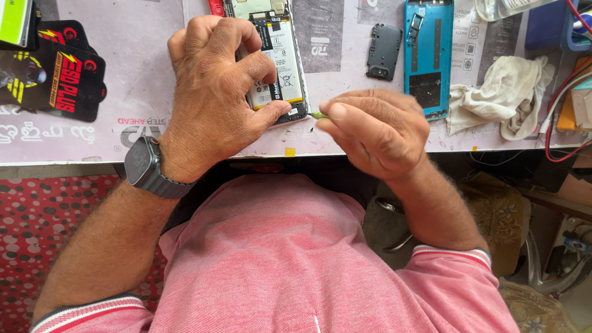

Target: The person is repairing a disassembled smartphone on a cluttered workbench. They use a green screwdriver to remove and install screws on the motherboard and battery area, and use their fingers to connect and disconnect internal ribbon cables. The person also handles a separate blue phone casing and a black component.

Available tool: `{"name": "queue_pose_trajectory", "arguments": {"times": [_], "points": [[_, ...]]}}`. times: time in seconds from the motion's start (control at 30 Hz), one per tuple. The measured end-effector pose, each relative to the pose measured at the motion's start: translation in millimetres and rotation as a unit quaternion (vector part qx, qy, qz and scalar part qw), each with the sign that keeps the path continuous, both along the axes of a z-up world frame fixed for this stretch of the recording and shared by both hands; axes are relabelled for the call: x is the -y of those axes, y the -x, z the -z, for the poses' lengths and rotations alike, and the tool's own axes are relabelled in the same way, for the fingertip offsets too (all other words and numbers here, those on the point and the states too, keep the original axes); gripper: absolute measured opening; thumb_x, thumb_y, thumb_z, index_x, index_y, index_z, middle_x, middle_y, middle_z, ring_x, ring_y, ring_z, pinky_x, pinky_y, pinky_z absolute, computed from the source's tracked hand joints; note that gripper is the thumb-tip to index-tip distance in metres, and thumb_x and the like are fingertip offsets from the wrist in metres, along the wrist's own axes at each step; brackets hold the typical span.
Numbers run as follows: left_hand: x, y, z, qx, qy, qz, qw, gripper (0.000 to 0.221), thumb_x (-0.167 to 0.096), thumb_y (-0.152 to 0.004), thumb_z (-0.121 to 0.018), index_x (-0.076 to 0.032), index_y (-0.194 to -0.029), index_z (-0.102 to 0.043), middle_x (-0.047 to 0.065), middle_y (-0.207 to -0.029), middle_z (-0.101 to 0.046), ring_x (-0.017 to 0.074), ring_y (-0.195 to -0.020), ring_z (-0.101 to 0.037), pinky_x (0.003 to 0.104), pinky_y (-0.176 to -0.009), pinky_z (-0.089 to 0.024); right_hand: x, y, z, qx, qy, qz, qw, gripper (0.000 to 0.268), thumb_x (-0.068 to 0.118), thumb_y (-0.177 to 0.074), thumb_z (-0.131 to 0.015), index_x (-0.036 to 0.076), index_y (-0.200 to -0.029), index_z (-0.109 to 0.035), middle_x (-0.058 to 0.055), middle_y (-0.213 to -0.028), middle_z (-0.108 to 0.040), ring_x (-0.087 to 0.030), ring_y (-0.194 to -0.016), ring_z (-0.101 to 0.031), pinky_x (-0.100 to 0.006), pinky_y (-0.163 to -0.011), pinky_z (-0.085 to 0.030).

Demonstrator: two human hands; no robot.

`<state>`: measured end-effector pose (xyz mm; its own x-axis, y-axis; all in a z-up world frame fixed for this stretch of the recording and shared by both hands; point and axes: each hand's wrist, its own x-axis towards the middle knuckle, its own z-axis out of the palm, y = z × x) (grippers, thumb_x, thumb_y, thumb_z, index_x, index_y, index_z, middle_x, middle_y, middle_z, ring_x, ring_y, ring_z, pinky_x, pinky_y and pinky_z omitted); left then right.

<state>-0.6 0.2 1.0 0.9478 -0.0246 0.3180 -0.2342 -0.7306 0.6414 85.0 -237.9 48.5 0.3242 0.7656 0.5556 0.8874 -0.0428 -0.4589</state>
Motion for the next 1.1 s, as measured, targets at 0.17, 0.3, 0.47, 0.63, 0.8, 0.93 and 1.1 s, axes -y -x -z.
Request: {"name": "queue_pose_trajectory", "arguments": {"times": [0.17, 0.3, 0.47, 0.63, 0.8, 0.93, 1.1], "points": [[-0.4, 0.3, 1.7, 0.008, -0.005, 0.001, 1.000, 0.032, -0.034, -0.077, -0.094, -0.016, -0.094, -0.074, 0.003, -0.122, -0.055, 0.0290, -0.130, -0.042, 0.049, -0.113, -0.027, -0.3, -2.7, -7.3, -0.033, 0.018, -0.015, 0.999, 0.037, 0.004, -0.099, -0.081, 0.006, -0.127, -0.058, -0.014, -0.102, -0.075, -0.026, -0.092, -0.078, -0.035, -0.074, -0.065], [-0.8, -0.6, 2.2, 0.006, -0.004, 0.003, 1.000, 0.032, -0.034, -0.077, -0.094, -0.017, -0.093, -0.074, 0.003, -0.122, -0.055, 0.0292, -0.131, -0.042, 0.048, -0.113, -0.027, -1.9, -3.3, -12.8, -0.049, 0.026, -0.036, 0.998, 0.032, 0.001, -0.102, -0.071, 0.004, -0.129, -0.054, -0.017, -0.110, -0.072, -0.027, -0.095, -0.077, -0.037, -0.079, -0.065], [-1.4, -0.4, 2.1, 0.000, -0.003, 0.004, 1.000, 0.031, -0.034, -0.076, -0.093, -0.017, -0.094, -0.074, 0.003, -0.122, -0.055, 0.0291, -0.130, -0.042, 0.048, -0.113, -0.027, 0.1, -2.8, -12.1, -0.090, 0.050, -0.079, 0.992, 0.031, -0.006, -0.112, -0.057, 0.003, -0.140, -0.049, -0.022, -0.128, -0.068, -0.028, -0.106, -0.077, -0.035, -0.084, -0.066], [-1.5, 0.2, 2.2, 0.005, -0.006, 0.004, 1.000, 0.032, -0.035, -0.077, -0.094, -0.017, -0.094, -0.074, 0.003, -0.122, -0.055, 0.0292, -0.130, -0.042, 0.048, -0.113, -0.027, -5.3, -6.0, -12.5, -0.015, 0.029, -0.038, 0.999, 0.034, 0.006, -0.097, -0.081, 0.004, -0.124, -0.060, -0.013, -0.101, -0.071, -0.027, -0.085, -0.076, -0.037, -0.070, -0.063], [-1.4, -1.1, 3.1, 0.010, -0.009, 0.004, 1.000, 0.032, -0.035, -0.076, -0.094, -0.017, -0.094, -0.074, 0.003, -0.125, -0.055, 0.0290, -0.129, -0.042, 0.049, -0.112, -0.027, -8.1, -4.9, -22.2, -0.023, 0.042, -0.049, 0.998, 0.029, -0.001, -0.098, -0.078, 0.001, -0.122, -0.062, -0.017, -0.103, -0.071, -0.025, -0.084, -0.075, -0.034, -0.069, -0.061], [-1.3, -1.0, 1.5, 0.009, -0.011, 0.005, 1.000, 0.033, -0.035, -0.076, -0.094, -0.017, -0.093, -0.073, 0.003, -0.122, -0.055, 0.0291, -0.129, -0.042, 0.049, -0.112, -0.027, -5.8, -0.6, -25.0, -0.035, 0.061, -0.031, 0.997, 0.032, -0.008, -0.099, -0.070, 0.003, -0.128, -0.063, -0.019, -0.112, -0.074, -0.025, -0.090, -0.077, -0.031, -0.071, -0.062], [-1.5, -0.8, 0.9, 0.003, -0.008, 0.007, 1.000, 0.033, -0.035, -0.076, -0.094, -0.017, -0.092, -0.073, 0.003, -0.125, -0.054, 0.0290, -0.128, -0.042, 0.049, -0.112, -0.027, -5.4, -2.0, -21.9, -0.048, 0.061, -0.034, 0.996, 0.029, -0.004, -0.094, -0.072, -0.001, -0.122, -0.065, -0.020, -0.104, -0.074, -0.024, -0.080, -0.075, -0.034, -0.067, -0.061]]}}
